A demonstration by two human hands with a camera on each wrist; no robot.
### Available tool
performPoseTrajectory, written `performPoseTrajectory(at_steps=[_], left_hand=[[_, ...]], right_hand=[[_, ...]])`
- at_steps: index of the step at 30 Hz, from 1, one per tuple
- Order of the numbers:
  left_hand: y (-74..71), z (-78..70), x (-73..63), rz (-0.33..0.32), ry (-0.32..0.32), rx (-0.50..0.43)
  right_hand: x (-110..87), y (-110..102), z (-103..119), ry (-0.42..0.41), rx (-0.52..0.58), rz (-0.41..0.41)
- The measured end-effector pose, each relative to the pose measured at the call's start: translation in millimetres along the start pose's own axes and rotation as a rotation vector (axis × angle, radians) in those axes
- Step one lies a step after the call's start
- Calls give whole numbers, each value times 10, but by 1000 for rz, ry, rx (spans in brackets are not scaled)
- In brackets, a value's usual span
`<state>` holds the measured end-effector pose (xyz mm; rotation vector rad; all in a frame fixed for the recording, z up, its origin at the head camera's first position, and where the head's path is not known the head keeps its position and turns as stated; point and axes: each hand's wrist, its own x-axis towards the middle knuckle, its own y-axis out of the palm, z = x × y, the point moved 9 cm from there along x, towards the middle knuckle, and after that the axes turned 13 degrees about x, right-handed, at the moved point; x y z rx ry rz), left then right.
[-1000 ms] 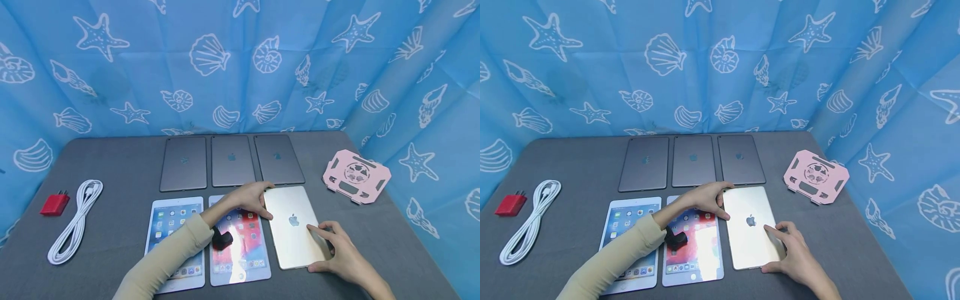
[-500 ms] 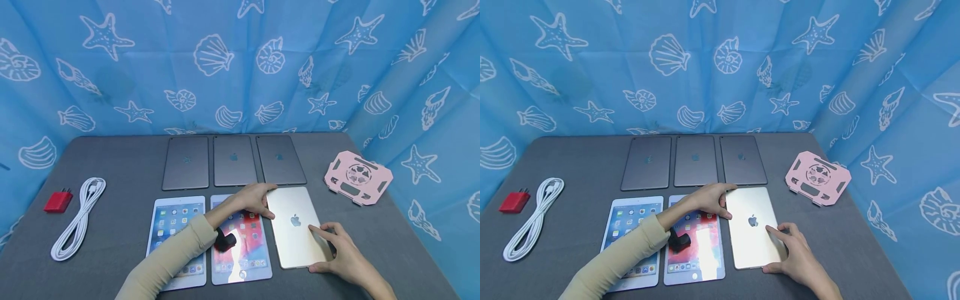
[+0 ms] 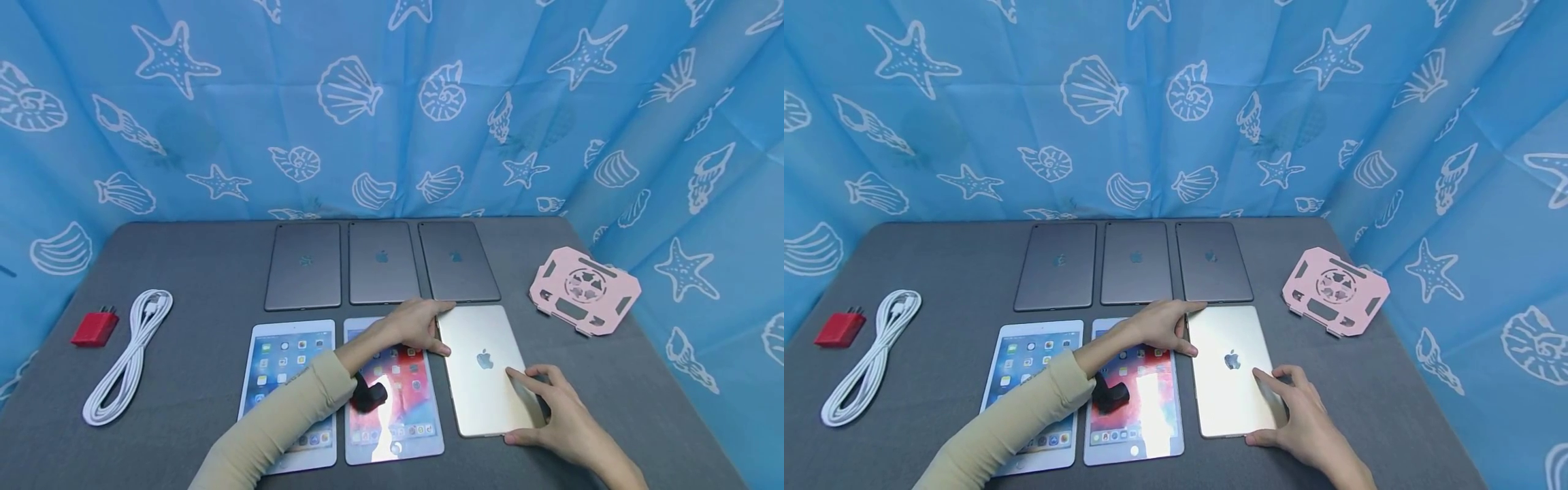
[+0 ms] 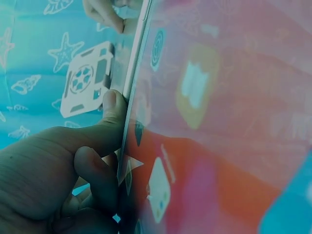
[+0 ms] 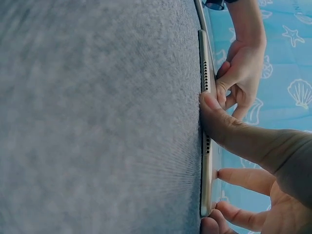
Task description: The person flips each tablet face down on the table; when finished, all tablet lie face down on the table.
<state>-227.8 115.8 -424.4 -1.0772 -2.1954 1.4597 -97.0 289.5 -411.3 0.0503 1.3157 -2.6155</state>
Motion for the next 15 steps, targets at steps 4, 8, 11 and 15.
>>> performPoseTrajectory(at_steps=[4,8,11,15], left_hand=[[4,0,2,-3,0,10],[14,15,-4,2,2,-15],[7,20,-16,5,9,-42],[-14,12,-35,9,16,-73]], right_hand=[[5,9,-17,15,-4,13],[0,23,-18,26,-15,30],[-18,25,10,20,-19,27],[-38,8,112,-8,-6,-16]])
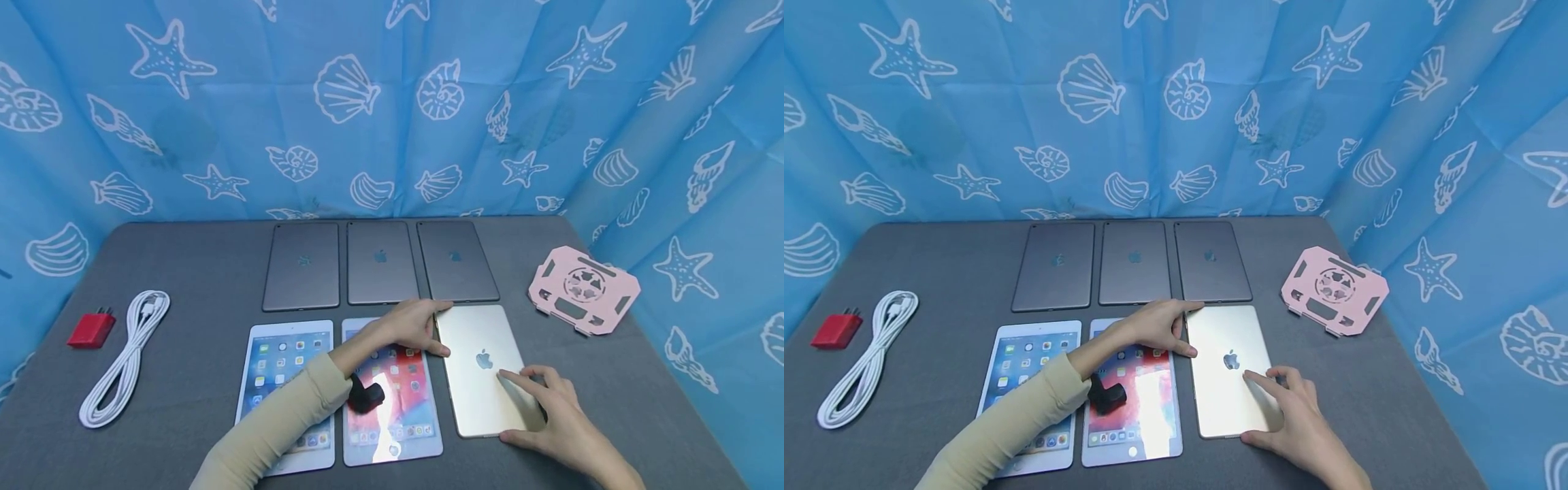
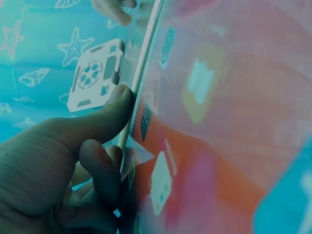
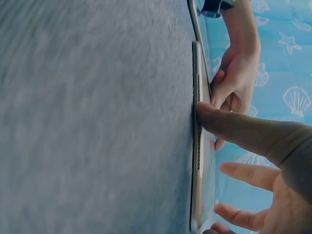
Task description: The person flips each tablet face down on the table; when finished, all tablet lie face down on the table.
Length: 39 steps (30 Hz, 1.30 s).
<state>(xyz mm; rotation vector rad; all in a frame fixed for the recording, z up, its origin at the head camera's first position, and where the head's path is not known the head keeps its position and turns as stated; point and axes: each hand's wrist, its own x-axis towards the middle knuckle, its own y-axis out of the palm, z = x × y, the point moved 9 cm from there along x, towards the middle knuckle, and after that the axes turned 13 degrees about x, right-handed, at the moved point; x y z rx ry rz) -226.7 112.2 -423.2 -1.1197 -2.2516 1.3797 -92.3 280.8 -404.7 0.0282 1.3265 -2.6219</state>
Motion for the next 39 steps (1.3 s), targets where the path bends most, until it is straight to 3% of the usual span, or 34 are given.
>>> performPoseTrajectory(at_steps=[4,11,14,22,28,32,39], left_hand=[[-15,-12,-22,-3,15,-16],[-82,12,-128,-48,169,-6],[-178,82,-230,-64,191,-6],[-419,279,-484,-43,160,59],[-486,399,-663,-27,117,108],[-500,519,-800,-12,95,125],[-485,794,-1034,26,57,149]], right_hand=[[-4,-5,182,-61,14,-46],[-8,70,443,-141,54,-33],[-23,83,510,-175,74,-45],[-27,156,611,-197,99,-30],[-11,228,706,-226,107,1],[10,320,758,-243,101,58],[57,521,726,-156,125,217]])
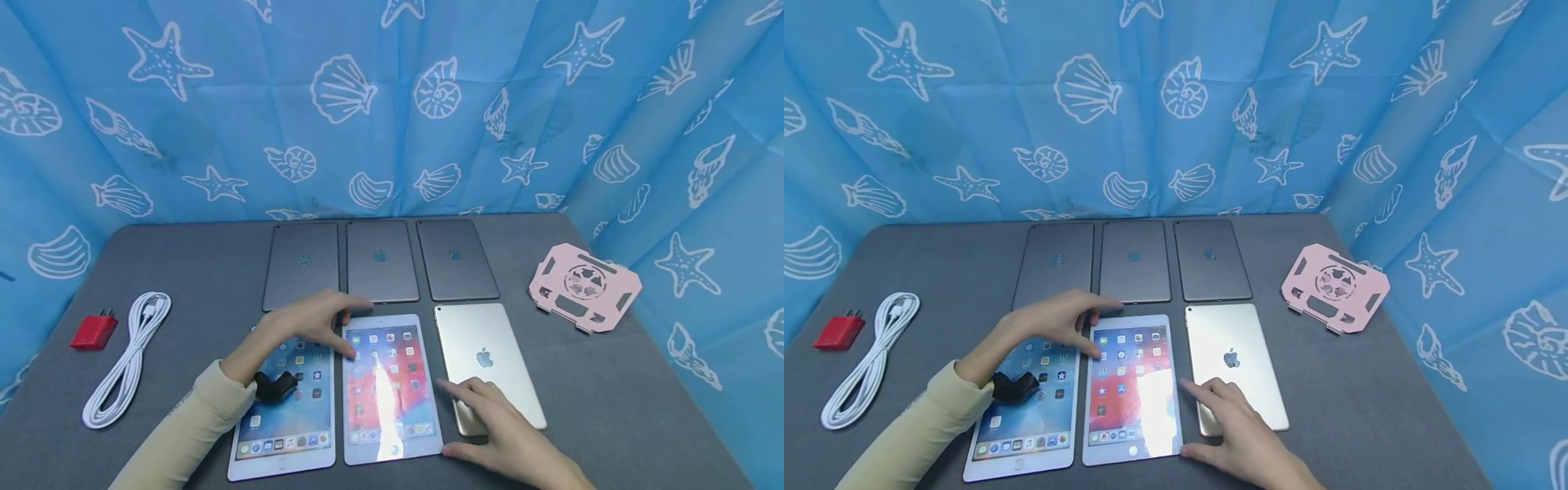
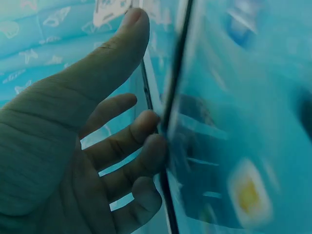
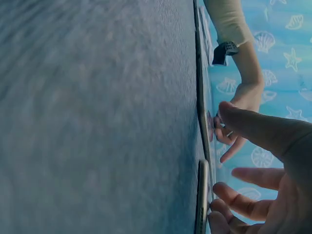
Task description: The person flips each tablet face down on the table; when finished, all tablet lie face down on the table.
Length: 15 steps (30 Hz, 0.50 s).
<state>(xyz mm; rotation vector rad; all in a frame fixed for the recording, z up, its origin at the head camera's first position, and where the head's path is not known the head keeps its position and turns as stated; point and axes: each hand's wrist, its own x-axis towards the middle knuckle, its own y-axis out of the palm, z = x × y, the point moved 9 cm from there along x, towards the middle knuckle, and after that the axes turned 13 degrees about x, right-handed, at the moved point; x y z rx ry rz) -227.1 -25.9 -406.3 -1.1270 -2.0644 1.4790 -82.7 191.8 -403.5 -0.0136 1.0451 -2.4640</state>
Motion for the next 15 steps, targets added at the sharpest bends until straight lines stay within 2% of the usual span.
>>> performPoseTrajectory(at_steps=[7,15], left_hand=[[46,141,-151,-1,-50,61],[103,165,-164,9,-74,79]], right_hand=[[32,155,-7,58,19,84],[77,257,-26,121,-20,101]])
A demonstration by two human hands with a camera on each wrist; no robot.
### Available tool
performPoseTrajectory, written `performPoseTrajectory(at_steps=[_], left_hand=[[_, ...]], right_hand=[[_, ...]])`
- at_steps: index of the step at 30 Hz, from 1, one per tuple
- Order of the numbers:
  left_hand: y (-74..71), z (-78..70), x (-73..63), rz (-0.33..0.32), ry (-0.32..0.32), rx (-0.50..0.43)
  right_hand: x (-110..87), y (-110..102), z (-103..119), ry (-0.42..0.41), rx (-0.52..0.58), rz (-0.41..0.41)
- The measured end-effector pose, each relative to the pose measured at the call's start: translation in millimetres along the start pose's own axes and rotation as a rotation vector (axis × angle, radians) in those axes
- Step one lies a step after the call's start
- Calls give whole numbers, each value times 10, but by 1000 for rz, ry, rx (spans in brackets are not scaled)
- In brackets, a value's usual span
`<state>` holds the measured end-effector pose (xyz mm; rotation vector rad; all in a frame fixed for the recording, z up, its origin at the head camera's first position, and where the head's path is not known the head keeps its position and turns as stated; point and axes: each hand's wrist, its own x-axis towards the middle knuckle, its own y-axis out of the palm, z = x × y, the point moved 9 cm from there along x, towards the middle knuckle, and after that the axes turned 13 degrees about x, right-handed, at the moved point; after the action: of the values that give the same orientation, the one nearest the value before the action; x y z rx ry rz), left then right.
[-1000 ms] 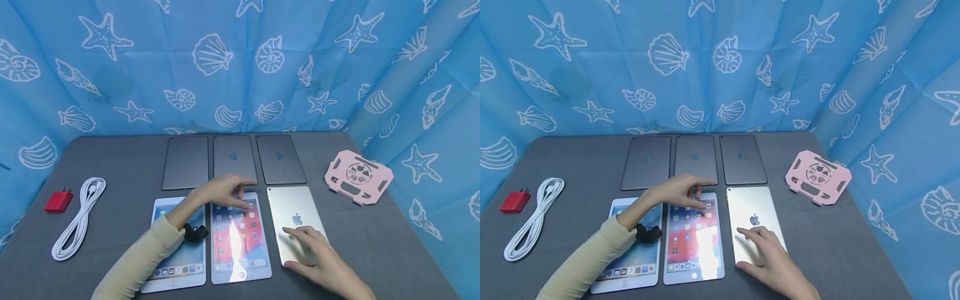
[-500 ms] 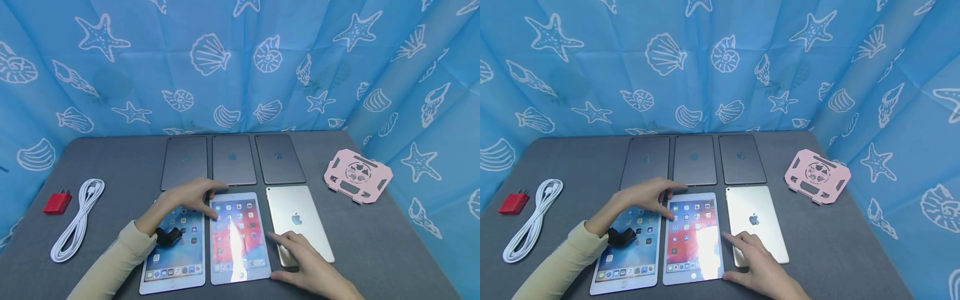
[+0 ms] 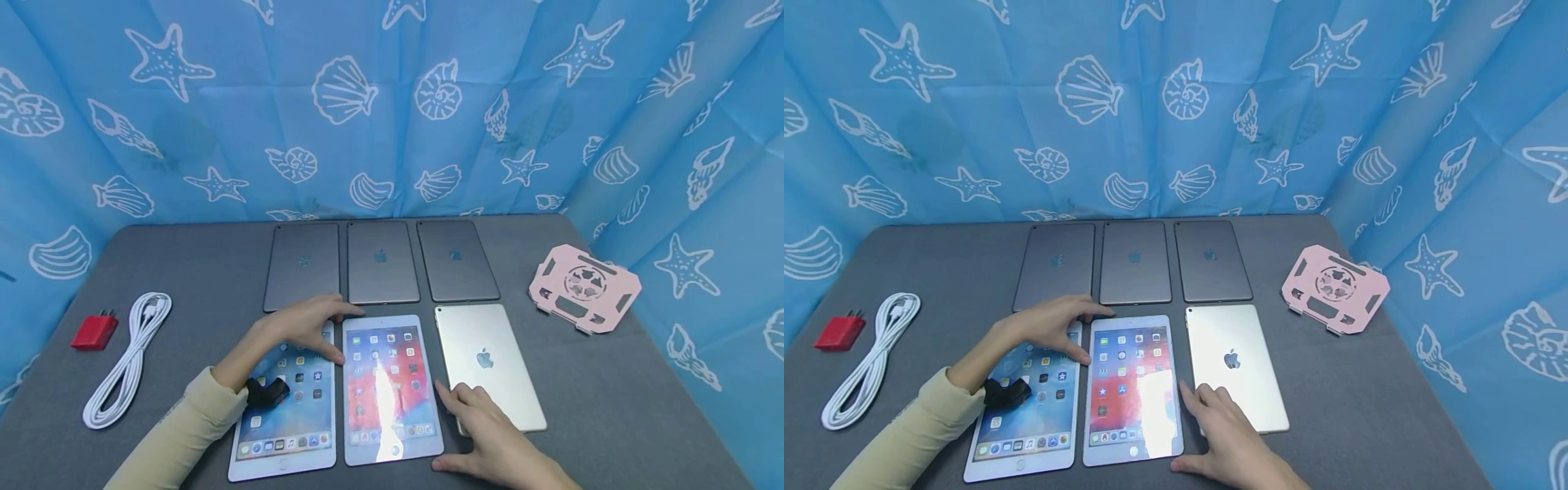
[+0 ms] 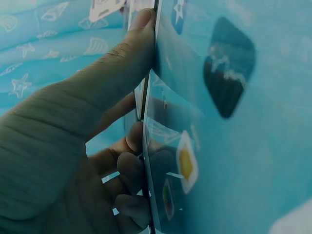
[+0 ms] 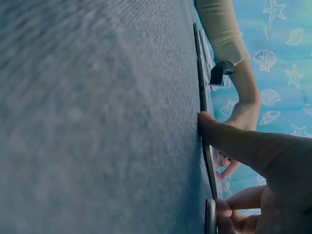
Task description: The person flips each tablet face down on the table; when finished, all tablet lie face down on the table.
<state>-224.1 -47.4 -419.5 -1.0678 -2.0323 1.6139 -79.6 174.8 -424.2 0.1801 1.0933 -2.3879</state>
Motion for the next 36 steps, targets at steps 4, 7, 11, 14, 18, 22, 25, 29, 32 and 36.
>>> performPoseTrajectory(at_steps=[4,7,11,14,18,22,25,29,32,36], left_hand=[[18,8,0,15,-5,-13],[19,8,6,22,-11,-24],[5,-10,27,17,-11,-30],[-3,-17,41,14,-14,-40],[-5,-14,51,13,-18,-50],[-5,-15,49,21,-18,-46],[1,-14,43,32,-20,-50],[10,-12,44,40,-21,-54],[9,-14,47,41,-21,-56],[0,-18,50,39,-20,-57]], right_hand=[[20,24,19,-10,-16,-6],[25,29,30,-25,9,-11],[27,24,42,-54,53,-28],[36,9,71,-99,49,-65],[66,3,98,-133,63,-93],[101,13,72,-84,95,-92],[115,19,45,-38,103,-92],[123,21,27,-22,113,-93],[131,15,23,-23,127,-93],[140,15,19,-7,169,-87]])
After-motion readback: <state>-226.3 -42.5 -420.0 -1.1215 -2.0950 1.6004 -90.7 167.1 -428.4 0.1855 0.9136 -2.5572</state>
